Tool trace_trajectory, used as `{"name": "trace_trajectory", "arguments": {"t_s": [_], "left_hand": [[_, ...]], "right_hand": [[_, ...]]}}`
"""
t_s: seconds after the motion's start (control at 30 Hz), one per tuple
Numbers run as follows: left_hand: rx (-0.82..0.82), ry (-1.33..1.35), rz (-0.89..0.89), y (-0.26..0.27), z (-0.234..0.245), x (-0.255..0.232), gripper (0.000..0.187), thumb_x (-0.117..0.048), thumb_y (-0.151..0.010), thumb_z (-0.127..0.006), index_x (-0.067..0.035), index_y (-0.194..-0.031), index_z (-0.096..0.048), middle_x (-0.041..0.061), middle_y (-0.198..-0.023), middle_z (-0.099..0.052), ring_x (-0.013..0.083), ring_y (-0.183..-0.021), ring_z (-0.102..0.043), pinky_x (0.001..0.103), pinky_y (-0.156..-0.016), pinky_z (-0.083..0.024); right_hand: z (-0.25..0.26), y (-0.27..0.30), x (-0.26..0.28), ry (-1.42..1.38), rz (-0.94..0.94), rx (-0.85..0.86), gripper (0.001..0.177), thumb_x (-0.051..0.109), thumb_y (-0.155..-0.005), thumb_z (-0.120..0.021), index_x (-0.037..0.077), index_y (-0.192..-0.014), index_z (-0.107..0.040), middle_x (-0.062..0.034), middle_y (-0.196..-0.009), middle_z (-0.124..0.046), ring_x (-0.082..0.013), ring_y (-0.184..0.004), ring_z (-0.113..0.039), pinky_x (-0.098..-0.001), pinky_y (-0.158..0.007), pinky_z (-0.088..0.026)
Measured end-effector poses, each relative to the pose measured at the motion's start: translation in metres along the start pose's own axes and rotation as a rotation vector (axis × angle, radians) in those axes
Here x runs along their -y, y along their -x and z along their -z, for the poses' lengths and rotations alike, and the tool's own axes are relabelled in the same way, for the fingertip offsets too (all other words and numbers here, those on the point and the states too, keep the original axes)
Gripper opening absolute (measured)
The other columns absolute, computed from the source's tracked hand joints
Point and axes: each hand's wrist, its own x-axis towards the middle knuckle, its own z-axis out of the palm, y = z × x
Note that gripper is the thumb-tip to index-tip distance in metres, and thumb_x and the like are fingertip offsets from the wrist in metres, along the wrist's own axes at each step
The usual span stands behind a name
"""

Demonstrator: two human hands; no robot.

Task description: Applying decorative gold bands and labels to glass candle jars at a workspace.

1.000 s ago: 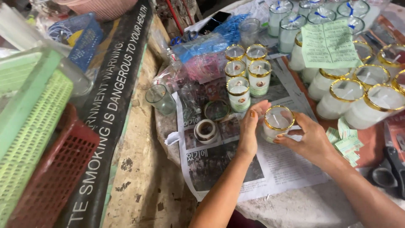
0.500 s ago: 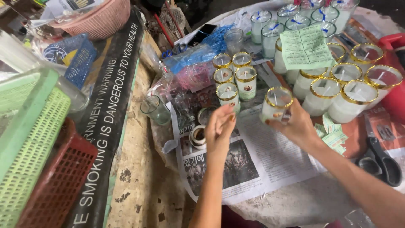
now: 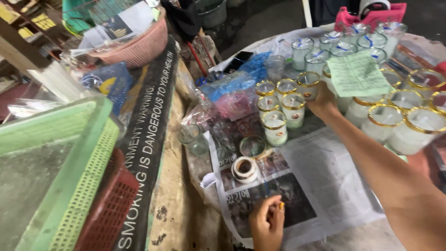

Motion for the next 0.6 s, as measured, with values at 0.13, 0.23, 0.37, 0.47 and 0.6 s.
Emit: {"name": "trace_trajectory", "arguments": {"t_s": [0.13, 0.23, 0.37, 0.47, 0.6], "left_hand": [[0.112, 0.049, 0.356, 0.005, 0.004, 0.004, 0.032, -0.031, -0.095, -0.062, -0.011, -0.110, -0.082, 0.002, -0.078, -0.072, 0.0079, -0.056, -0.057, 0.027, -0.050, -0.045], [0.101, 0.062, 0.343, 0.006, 0.004, 0.003, 0.032, -0.034, -0.096, -0.064, -0.011, -0.107, -0.082, 0.002, -0.074, -0.071, 0.0074, -0.054, -0.055, 0.028, -0.048, -0.044], [0.070, 0.117, 0.220, 0.005, 0.003, 0.006, 0.029, -0.028, -0.096, -0.062, -0.009, -0.108, -0.081, 0.003, -0.080, -0.073, 0.0066, -0.053, -0.053, 0.025, -0.043, -0.041], [0.037, 0.118, 0.150, 0.007, 0.000, 0.005, 0.026, -0.025, -0.095, -0.063, -0.009, -0.105, -0.082, 0.003, -0.081, -0.075, 0.0069, -0.054, -0.058, 0.024, -0.042, -0.042], [0.102, 0.017, 0.127, 0.009, 0.001, 0.010, 0.020, -0.017, -0.095, -0.064, -0.011, -0.106, -0.080, 0.003, -0.083, -0.072, 0.0065, -0.048, -0.052, 0.027, -0.042, -0.043]], "right_hand": [[-0.011, -0.006, -0.008, -0.058, 0.042, -0.008, 0.057, 0.020, -0.089, -0.069, 0.012, -0.140, -0.045, -0.0175, -0.126, -0.061, -0.0369, -0.108, -0.060, -0.0500, -0.079, -0.053], [-0.014, -0.016, -0.037, 0.033, 0.145, 0.011, 0.038, 0.017, -0.091, -0.073, 0.010, -0.120, -0.050, -0.0136, -0.107, -0.064, -0.0330, -0.089, -0.062, -0.0469, -0.063, -0.048], [-0.006, -0.019, -0.055, 1.057, 0.534, -0.105, 0.023, 0.012, -0.087, -0.060, 0.021, -0.108, -0.054, 0.0003, -0.110, -0.048, -0.0138, -0.083, -0.051, -0.0276, -0.056, -0.039], [0.029, 0.034, -0.018, 1.322, 0.635, -0.131, 0.014, 0.019, -0.099, -0.062, 0.020, -0.112, -0.067, 0.0022, -0.111, -0.058, -0.0163, -0.076, -0.061, -0.0282, -0.046, -0.046], [0.069, 0.076, 0.049, 1.018, 0.334, -0.140, 0.081, 0.065, -0.096, -0.049, 0.011, -0.156, -0.040, -0.0189, -0.149, -0.047, -0.0370, -0.129, -0.048, -0.0498, -0.093, -0.055]]}}
